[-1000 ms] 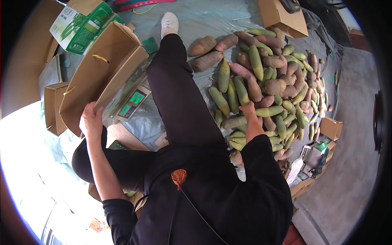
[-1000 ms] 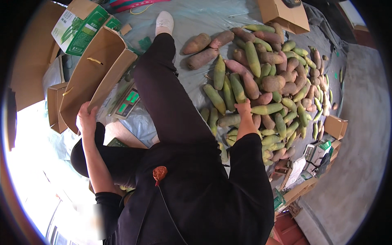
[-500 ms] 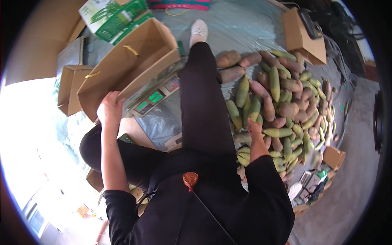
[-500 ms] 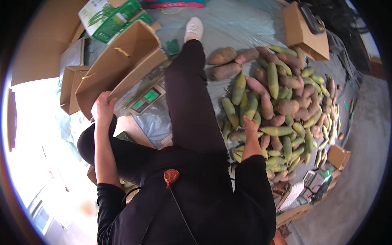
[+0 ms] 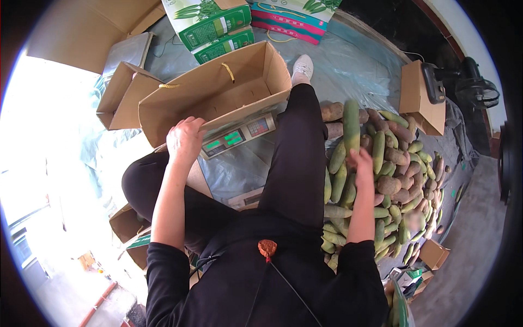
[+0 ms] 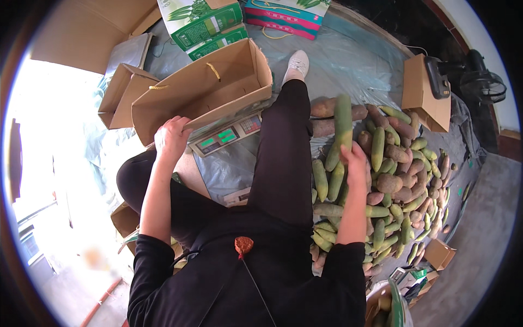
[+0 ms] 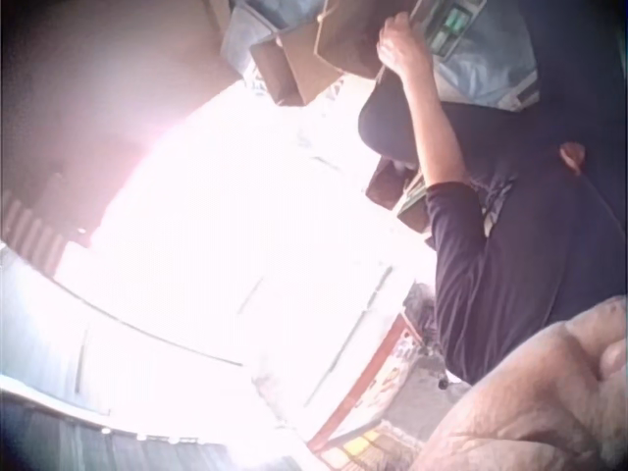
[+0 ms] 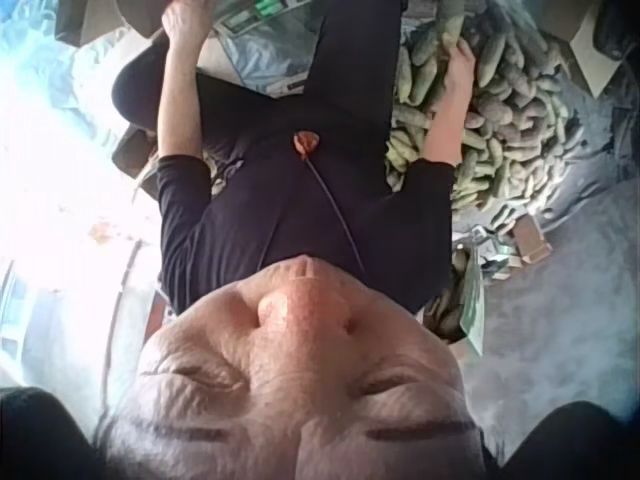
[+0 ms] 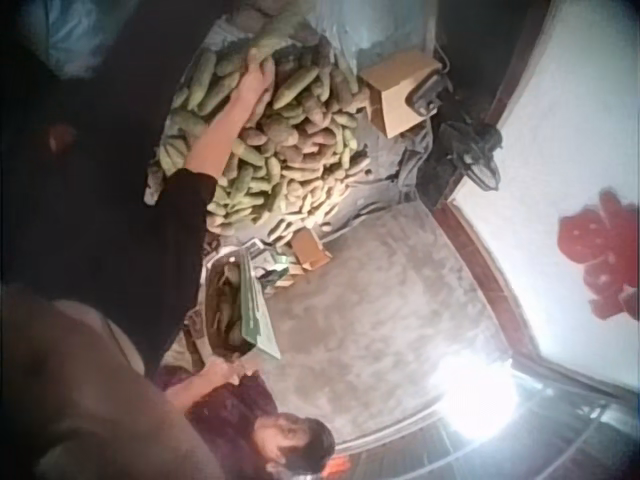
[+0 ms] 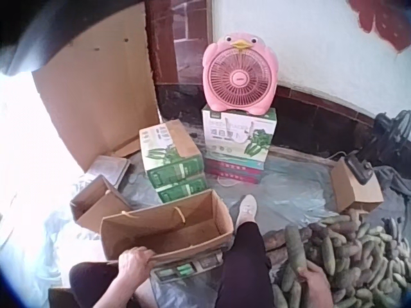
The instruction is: Sorting and weighing papayas into cardboard boxes on a floor-based scale.
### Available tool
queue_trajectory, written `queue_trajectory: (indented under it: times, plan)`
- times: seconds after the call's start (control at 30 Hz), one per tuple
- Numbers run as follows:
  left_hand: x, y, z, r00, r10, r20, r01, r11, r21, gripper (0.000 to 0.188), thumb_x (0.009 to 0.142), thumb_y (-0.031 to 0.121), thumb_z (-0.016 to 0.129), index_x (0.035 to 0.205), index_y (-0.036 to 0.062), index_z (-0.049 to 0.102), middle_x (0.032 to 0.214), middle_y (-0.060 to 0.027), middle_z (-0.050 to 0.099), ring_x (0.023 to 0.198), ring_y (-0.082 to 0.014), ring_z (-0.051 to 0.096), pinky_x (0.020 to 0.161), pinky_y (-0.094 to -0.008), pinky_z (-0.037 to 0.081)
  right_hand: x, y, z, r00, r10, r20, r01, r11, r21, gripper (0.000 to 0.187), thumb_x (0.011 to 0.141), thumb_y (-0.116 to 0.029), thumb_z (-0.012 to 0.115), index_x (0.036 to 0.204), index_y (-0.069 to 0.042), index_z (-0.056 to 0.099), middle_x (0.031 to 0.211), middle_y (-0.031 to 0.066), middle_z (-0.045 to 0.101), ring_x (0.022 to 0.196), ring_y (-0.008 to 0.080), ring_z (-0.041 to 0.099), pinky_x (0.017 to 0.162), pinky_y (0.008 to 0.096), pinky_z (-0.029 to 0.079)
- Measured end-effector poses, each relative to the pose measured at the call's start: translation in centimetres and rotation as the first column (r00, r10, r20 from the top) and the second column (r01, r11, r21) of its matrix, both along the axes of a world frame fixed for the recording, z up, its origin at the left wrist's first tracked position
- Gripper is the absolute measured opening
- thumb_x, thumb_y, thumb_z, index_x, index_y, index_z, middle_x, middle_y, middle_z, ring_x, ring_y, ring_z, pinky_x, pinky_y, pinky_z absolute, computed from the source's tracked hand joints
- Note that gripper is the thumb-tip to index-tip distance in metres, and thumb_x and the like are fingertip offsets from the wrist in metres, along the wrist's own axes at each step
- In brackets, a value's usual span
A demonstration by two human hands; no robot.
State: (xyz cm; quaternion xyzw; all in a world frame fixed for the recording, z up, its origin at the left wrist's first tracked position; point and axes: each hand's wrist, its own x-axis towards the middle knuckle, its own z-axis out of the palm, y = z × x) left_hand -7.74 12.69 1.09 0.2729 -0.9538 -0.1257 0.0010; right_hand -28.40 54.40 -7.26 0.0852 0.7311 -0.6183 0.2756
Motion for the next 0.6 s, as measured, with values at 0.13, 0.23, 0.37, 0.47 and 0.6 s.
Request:
queue_trajectory:
  times: [0.13,0.23,0.37,0.47,0.6]
  plan:
    - [-0.2,0.0,0.0,1.0,-0.019,0.008,0.019,1.0,0.005,0.021,0.073,0.014,0.067,0.093,0.0099,0.066,0.089,-0.0066,0.062,0.088,-0.0275,0.06,0.076,-0.0387,0.048,-3.7,-6.9,9.0,0.91,0.295,-0.291,-0.287,0.955,0.071,0.034,0.08,-0.014,0.066,0.109,0.002,0.059,0.094,0.0012,0.06,0.087,0.0097,0.052,0.079,0.0255,0.041]
    - [0.1,0.0,0.1,1.0,-0.015,0.001,0.015,1.0,-0.004,0.021,0.072,0.014,0.067,0.093,0.0102,0.065,0.089,-0.0066,0.062,0.088,-0.0275,0.06,0.075,-0.0387,0.048,-5.2,-12.4,13.7,0.769,0.535,-0.35,-0.509,0.844,0.17,0.037,0.079,-0.017,0.067,0.11,0.002,0.059,0.093,0.004,0.062,0.086,0.0114,0.055,0.077,0.0276,0.044]
    - [0.2,0.1,0.0,1.0,-0.003,-0.025,0.003,1.0,-0.016,0.018,0.072,0.013,0.067,0.089,0.0108,0.065,0.084,-0.0051,0.061,0.086,-0.0251,0.06,0.075,-0.0377,0.048,-4.8,-20.4,16.2,0.379,0.805,-0.456,-0.633,0.585,0.507,0.037,0.075,-0.032,0.067,0.098,-0.004,0.064,0.084,0.0136,0.064,0.079,0.0258,0.061,0.069,0.0349,0.046]
    - [0.1,0.0,-0.3,1.0,-0.024,-0.006,0.024,0.999,-0.027,0.019,0.072,0.013,0.067,0.09,0.0104,0.065,0.085,-0.0058,0.061,0.087,-0.0258,0.06,0.075,-0.0382,0.048,-3.4,-26.0,15.0,0.166,0.901,-0.402,-0.65,0.406,0.643,0.038,0.073,-0.037,0.066,0.096,-0.007,0.066,0.08,0.0142,0.065,0.081,0.0295,0.062,0.071,0.0382,0.047]
    - [0.0,-0.2,-0.5,0.999,-0.037,0.03,0.038,0.999,-0.035,0.023,0.073,0.015,0.067,0.095,0.0082,0.064,0.089,-0.0093,0.062,0.088,-0.0299,0.06,0.073,-0.0402,0.048,0.2,-32.4,12.5,-0.035,0.974,-0.223,-0.579,0.162,0.799,0.042,0.071,-0.044,0.063,0.094,-0.009,0.068,0.088,0.0124,0.067,0.086,0.0294,0.064,0.073,0.0416,0.049]
